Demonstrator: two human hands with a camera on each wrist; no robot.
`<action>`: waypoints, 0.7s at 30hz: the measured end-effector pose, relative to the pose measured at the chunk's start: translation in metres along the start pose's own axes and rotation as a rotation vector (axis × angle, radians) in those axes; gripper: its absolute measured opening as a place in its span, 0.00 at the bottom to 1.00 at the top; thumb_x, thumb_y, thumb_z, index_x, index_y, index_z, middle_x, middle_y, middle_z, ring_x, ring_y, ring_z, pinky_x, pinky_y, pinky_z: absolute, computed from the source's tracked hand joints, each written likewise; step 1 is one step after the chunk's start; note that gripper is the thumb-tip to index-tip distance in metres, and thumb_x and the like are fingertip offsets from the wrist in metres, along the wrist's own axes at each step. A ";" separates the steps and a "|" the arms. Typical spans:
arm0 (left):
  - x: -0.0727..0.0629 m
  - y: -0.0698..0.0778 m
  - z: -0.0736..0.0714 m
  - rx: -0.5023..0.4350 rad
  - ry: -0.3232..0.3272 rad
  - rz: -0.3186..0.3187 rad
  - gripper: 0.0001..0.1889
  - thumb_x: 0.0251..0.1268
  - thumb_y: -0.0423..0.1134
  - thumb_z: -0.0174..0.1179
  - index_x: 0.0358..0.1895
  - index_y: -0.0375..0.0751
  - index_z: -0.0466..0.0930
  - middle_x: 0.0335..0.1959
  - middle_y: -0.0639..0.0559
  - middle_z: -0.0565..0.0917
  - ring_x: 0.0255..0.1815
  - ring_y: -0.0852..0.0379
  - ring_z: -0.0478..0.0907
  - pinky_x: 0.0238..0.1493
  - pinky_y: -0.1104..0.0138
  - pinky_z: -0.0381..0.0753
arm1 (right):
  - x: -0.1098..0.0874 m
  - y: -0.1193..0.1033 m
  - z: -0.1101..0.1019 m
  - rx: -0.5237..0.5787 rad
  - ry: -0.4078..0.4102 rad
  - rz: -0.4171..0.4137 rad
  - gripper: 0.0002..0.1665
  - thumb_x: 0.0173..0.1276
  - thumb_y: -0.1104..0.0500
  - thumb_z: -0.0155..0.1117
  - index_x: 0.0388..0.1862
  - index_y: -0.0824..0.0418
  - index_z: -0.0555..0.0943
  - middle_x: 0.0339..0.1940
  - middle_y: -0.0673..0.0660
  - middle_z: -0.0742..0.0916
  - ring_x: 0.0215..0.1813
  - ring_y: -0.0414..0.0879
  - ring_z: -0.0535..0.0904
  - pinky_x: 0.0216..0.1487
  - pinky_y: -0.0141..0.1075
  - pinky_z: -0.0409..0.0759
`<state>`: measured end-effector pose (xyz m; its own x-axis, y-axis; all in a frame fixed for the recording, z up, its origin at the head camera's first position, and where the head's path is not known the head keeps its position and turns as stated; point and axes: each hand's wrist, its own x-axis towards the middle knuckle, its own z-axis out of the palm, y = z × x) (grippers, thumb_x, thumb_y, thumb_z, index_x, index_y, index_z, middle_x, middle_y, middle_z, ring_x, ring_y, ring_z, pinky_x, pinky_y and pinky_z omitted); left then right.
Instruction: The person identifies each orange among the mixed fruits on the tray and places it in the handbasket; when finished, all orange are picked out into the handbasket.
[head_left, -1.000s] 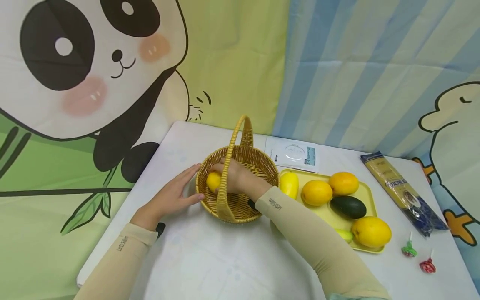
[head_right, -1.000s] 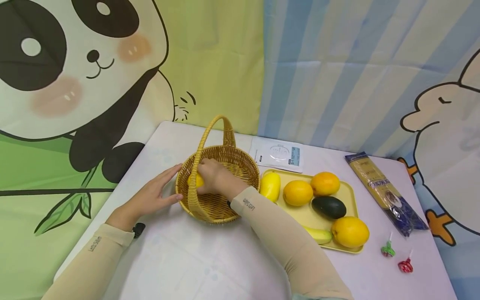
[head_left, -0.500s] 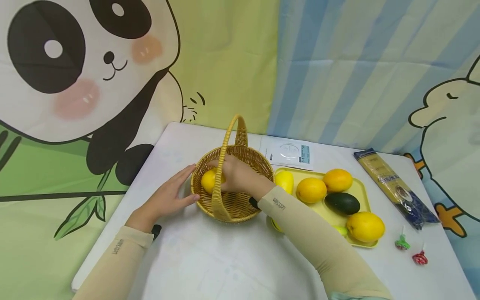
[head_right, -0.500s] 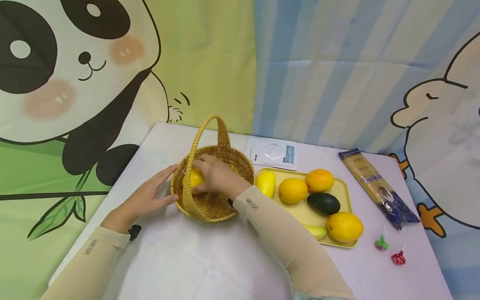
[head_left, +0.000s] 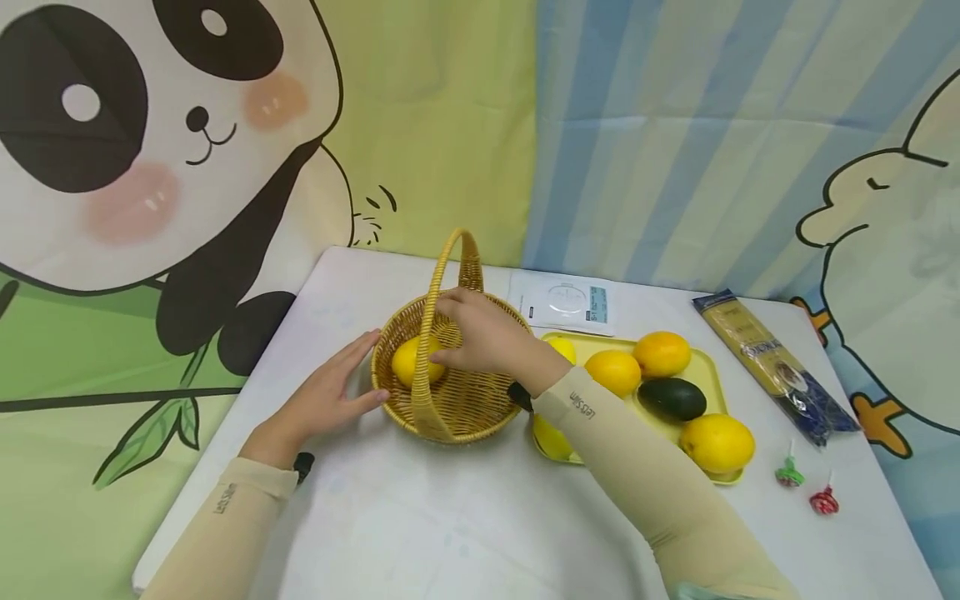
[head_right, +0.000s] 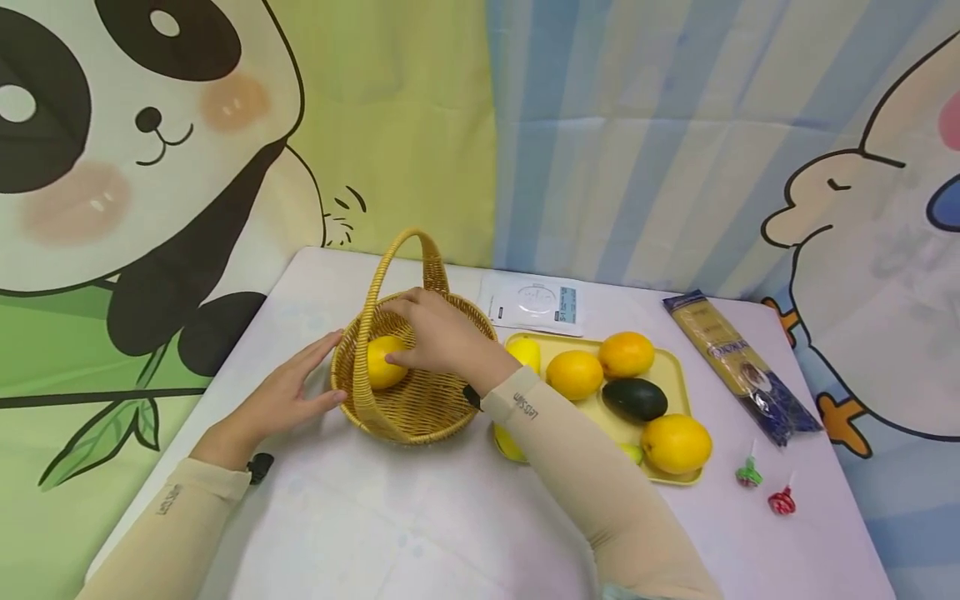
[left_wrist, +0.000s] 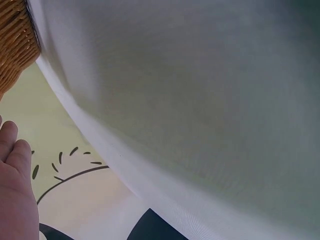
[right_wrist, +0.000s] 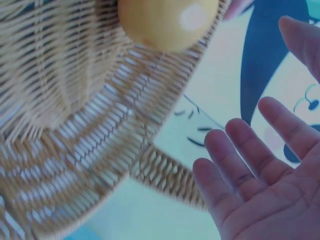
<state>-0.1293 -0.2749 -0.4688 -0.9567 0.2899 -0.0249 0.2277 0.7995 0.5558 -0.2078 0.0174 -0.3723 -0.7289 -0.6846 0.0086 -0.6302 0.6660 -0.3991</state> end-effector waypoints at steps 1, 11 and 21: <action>0.000 0.000 0.000 0.000 0.001 0.003 0.53 0.66 0.66 0.66 0.87 0.61 0.44 0.88 0.52 0.52 0.87 0.41 0.52 0.82 0.36 0.57 | -0.002 0.002 -0.003 0.005 0.010 0.009 0.44 0.65 0.40 0.77 0.75 0.54 0.74 0.77 0.57 0.75 0.78 0.53 0.71 0.81 0.46 0.70; -0.001 -0.002 0.001 0.010 0.009 0.017 0.54 0.66 0.65 0.67 0.87 0.60 0.45 0.88 0.50 0.52 0.87 0.40 0.52 0.82 0.36 0.57 | -0.030 0.025 -0.025 0.074 0.117 0.029 0.43 0.67 0.41 0.75 0.77 0.50 0.73 0.76 0.55 0.76 0.77 0.52 0.71 0.79 0.48 0.72; 0.003 -0.005 0.002 -0.003 -0.004 0.008 0.53 0.66 0.66 0.66 0.87 0.60 0.44 0.88 0.50 0.51 0.88 0.39 0.50 0.81 0.33 0.56 | -0.062 0.047 -0.040 0.117 0.138 0.137 0.44 0.68 0.42 0.75 0.79 0.50 0.70 0.79 0.55 0.73 0.79 0.54 0.68 0.79 0.54 0.71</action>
<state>-0.1326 -0.2774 -0.4733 -0.9541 0.2984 -0.0234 0.2351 0.7956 0.5583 -0.2030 0.1027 -0.3549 -0.8401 -0.5380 0.0688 -0.4934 0.7053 -0.5091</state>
